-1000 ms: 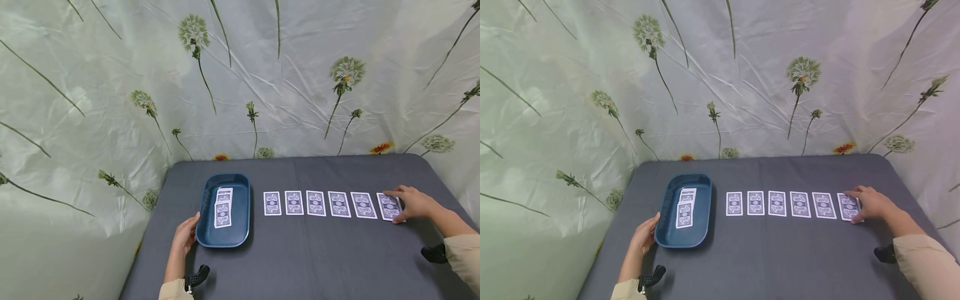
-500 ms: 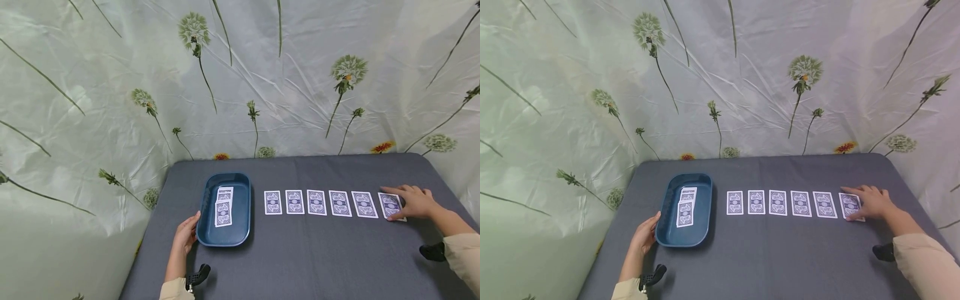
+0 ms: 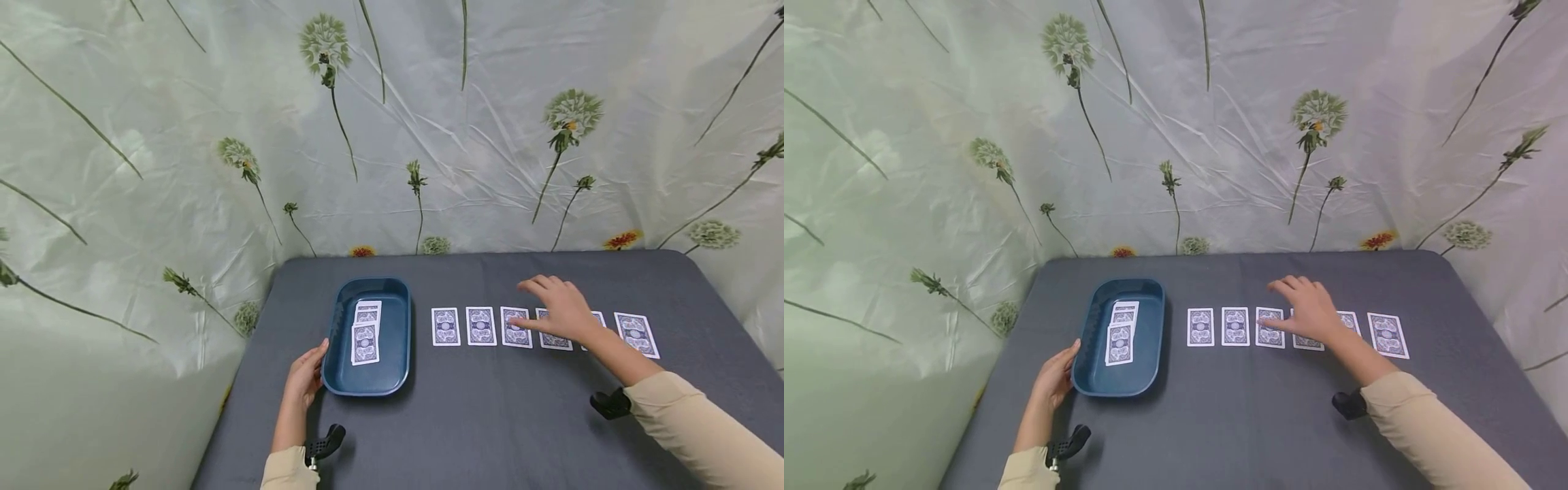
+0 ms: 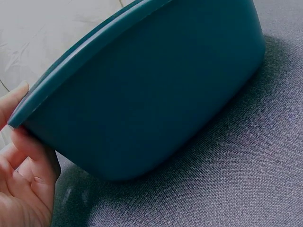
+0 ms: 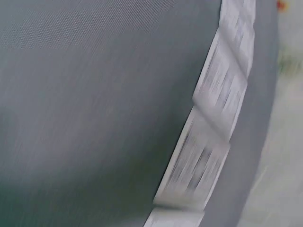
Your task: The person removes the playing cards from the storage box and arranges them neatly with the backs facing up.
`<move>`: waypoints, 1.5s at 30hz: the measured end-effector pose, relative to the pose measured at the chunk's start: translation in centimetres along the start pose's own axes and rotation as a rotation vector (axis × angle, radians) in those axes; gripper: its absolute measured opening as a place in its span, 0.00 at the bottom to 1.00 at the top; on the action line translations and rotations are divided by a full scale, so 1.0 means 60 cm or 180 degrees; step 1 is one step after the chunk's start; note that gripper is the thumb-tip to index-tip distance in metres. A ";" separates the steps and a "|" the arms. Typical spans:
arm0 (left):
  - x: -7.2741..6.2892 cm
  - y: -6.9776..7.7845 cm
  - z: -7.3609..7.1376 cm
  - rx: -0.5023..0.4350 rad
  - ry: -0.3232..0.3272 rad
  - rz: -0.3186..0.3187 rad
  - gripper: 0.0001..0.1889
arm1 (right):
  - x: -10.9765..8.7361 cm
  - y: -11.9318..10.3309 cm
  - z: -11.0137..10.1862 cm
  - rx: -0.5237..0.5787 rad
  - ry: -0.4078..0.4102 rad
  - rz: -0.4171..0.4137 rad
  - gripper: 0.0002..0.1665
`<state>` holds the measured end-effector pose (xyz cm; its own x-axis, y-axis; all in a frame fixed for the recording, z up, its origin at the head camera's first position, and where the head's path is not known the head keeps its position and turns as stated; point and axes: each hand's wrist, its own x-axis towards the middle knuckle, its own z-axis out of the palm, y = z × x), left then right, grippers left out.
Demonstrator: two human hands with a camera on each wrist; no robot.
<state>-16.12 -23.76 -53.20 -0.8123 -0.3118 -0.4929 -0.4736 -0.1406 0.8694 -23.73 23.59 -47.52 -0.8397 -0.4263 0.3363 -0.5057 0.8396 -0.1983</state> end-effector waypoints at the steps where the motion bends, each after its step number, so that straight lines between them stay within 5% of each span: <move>1: 0.000 0.000 0.000 -0.0003 -0.0003 -0.0004 0.27 | 0.011 -0.020 0.006 0.0032 -0.0005 -0.0028 0.37; 8: 0.002 0.000 -0.005 -0.0042 -0.0020 -0.0026 0.24 | 0.083 -0.163 0.052 0.0285 -0.0029 -0.0096 0.35; 15: 0.003 0.002 -0.001 -0.0064 -0.0020 -0.0067 0.23 | 0.125 -0.274 0.109 -0.0101 0.0104 -0.0318 0.40; 19: 0.005 0.004 0.003 -0.0050 -0.0022 -0.0081 0.26 | 0.133 -0.315 0.142 -0.0071 -0.0196 -0.0431 0.45; 25: 0.007 0.002 0.002 -0.0088 0.0019 -0.0101 0.27 | 0.142 -0.357 0.173 -0.0204 -0.0862 -0.0576 0.52; 32: 0.005 0.001 0.000 -0.0143 0.0068 -0.0068 0.25 | 0.166 -0.394 0.192 -0.0241 -0.1013 -0.0650 0.52; 39: 0.004 -0.001 0.001 -0.0112 0.0033 -0.0069 0.29 | 0.183 -0.409 0.227 -0.0241 -0.1383 -0.0355 0.55; 45: 0.004 0.000 0.002 -0.0097 0.0064 -0.0050 0.28 | 0.192 -0.406 0.245 -0.0178 -0.1419 -0.0252 0.58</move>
<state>-16.35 -23.69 -53.30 -0.7977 -0.3282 -0.5059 -0.4753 -0.1741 0.8624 -24.00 -6.73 -52.38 -0.8084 -0.5828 -0.0831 -0.5705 0.8104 -0.1337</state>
